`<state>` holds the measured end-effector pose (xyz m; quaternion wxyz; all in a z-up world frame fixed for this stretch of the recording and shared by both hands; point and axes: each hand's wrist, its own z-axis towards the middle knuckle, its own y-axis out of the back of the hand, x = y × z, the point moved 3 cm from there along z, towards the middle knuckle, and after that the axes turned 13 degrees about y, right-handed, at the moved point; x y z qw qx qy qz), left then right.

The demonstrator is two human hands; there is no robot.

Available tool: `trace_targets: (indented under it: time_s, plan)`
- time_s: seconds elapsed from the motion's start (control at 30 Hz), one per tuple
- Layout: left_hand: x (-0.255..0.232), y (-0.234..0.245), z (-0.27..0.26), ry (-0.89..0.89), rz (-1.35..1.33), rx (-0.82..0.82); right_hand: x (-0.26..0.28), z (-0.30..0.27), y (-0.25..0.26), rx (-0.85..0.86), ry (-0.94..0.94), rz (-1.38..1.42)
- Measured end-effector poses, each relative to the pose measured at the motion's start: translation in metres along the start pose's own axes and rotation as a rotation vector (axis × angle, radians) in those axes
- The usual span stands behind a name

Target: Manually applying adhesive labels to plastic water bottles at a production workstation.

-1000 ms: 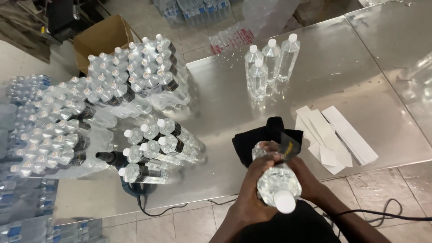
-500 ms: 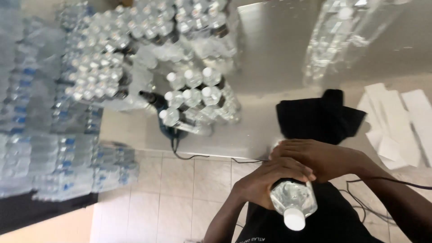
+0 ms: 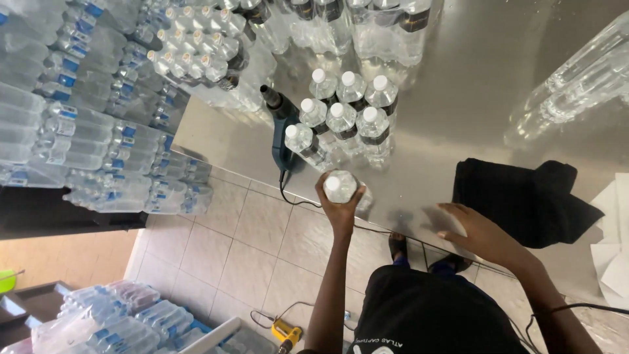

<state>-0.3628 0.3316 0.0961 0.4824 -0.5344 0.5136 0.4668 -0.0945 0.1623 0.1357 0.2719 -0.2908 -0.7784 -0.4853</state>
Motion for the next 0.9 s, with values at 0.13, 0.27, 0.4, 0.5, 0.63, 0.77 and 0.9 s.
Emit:
trace_targets:
  time_s: [0.13, 0.27, 0.4, 0.5, 0.63, 0.77, 0.9]
  plan:
    - [0.015, 0.0, 0.04, -0.122, 0.061, -0.243, -0.06, -0.016, -0.018, -0.008, -0.137, 0.083]
    - [0.034, -0.017, 0.061, -0.055, -0.128, -0.285, -0.077, -0.026, -0.004, -0.061, -0.241, 0.085]
    - [0.092, -0.004, 0.081, -0.286, 0.24, -0.425, -0.094, -0.033, 0.014, -0.128, -0.274, 0.025]
    - [0.084, 0.014, 0.095, -0.07, 0.235, -0.175, -0.106, -0.038, 0.026, -0.161, -0.293, 0.026]
    - [0.149, 0.066, 0.125, -0.118, 0.373, 0.017, -0.18, -0.038, 0.015, -0.235, -0.169, -0.053]
    - [0.095, 0.041, 0.11, 0.033, 0.222, 0.051, -0.198, -0.039, 0.051, -0.359, -0.283, 0.04]
    - [0.07, 0.018, 0.087, 0.054, 0.188, -0.065, -0.238, -0.009, 0.125, -0.816, -0.188, 0.084]
